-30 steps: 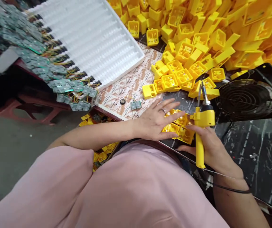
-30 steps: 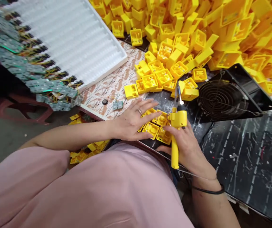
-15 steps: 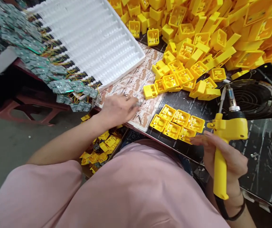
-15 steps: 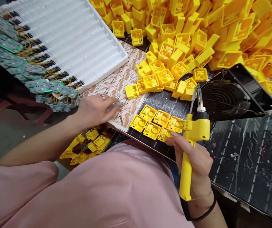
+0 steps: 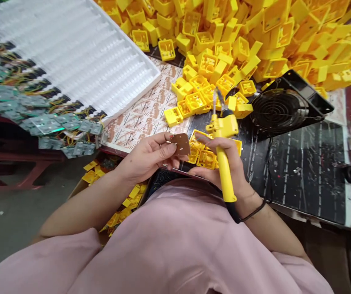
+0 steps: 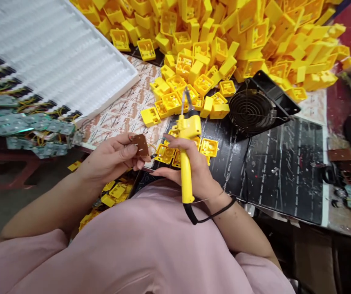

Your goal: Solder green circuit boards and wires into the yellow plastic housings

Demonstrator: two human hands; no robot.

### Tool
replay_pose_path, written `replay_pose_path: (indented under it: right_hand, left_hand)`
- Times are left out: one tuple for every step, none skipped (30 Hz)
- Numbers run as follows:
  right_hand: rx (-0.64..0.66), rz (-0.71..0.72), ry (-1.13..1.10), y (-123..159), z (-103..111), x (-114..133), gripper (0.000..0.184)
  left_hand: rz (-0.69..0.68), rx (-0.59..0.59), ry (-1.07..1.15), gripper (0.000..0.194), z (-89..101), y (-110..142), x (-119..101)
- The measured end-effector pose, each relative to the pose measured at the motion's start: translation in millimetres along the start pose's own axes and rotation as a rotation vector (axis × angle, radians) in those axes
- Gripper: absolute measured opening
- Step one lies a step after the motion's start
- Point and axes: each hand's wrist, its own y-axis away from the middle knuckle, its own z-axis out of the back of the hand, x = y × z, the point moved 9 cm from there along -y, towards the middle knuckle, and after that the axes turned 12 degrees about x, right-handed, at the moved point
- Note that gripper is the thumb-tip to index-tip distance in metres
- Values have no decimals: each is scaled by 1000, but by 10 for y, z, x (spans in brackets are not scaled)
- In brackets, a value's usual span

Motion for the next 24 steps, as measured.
replay_pose_path:
  right_hand:
    - [-3, -3, -55, -4, -24, -6, 57]
    - [-9, -2, -113, -9, -40, -2, 53]
    - [-20, 5, -174, -15, -48, 12, 49]
    - [-30, 16, -229, -23, -52, 34, 46]
    - [-37, 28, -264, -32, -51, 62, 44]
    - [-46, 36, -275, -42, -43, 92, 43]
    - [-57, 45, -267, -49, -27, 124, 43]
    - [-69, 54, -248, -54, -6, 154, 43]
    - [-84, 63, -224, -56, 20, 182, 43]
    - [-100, 69, -200, -54, 47, 204, 43]
    - [-114, 70, -177, -51, 74, 220, 45]
    - [-128, 69, -155, -46, 98, 232, 46]
    - [-139, 68, -127, -41, 119, 247, 47]
    - [-146, 65, -91, -37, 132, 263, 50]
    - [-149, 65, -46, -34, 136, 284, 52]
    - [-141, 62, 5, -35, 125, 308, 53]
    - [-126, 61, 57, -40, 103, 333, 53]
    - [-104, 63, 102, -48, 70, 358, 52]
    - [-78, 66, 135, -58, 31, 380, 52]
    - [-59, 74, 155, -67, -2, 402, 52]
    - [-51, 83, 164, -73, -22, 422, 52]
    - [-59, 93, 163, -75, -24, 440, 51]
    - [-77, 90, 157, -74, -10, 444, 51]
    - [-97, 80, 151, -71, 12, 439, 52]
  left_hand:
    - [19, 31, 5, 57, -33, 2, 39]
    - [21, 53, -2, 57, -53, 4, 61]
    - [20, 69, -22, 56, -64, 7, 76]
    - [20, 76, -52, 56, -67, 9, 88]
    - [28, 79, -88, 56, -67, 12, 106]
    - [40, 82, -126, 57, -68, 16, 125]
    - [56, 85, -166, 59, -67, 22, 145]
    - [68, 86, -204, 60, -63, 30, 159]
    - [76, 90, -239, 61, -58, 40, 167]
    - [79, 92, -274, 61, -48, 53, 167]
    - [82, 94, -319, 60, -32, 68, 161]
    - [72, 93, -382, 56, -15, 85, 137]
    - [44, 84, -478, 50, 1, 102, 87]
    - [-12, 59, -611, 43, 14, 122, 4]
    - [-94, 17, -768, 36, 11, 148, -106]
    - [-192, -29, -919, 34, -18, 181, -220]
    - [-284, -63, -1037, 39, -71, 212, -310]
    - [-349, -71, -1099, 49, -130, 225, -356]
    - [-370, -49, -1100, 60, -182, 210, -353]
    - [-361, -3, -1048, 66, -226, 173, -315]
    - [-330, 48, -970, 68, -261, 125, -258]
    - [-297, 84, -888, 66, -283, 78, -205]
    - [-270, 104, -818, 64, -295, 38, -166]
    - [-248, 110, -760, 60, -296, 7, -144]
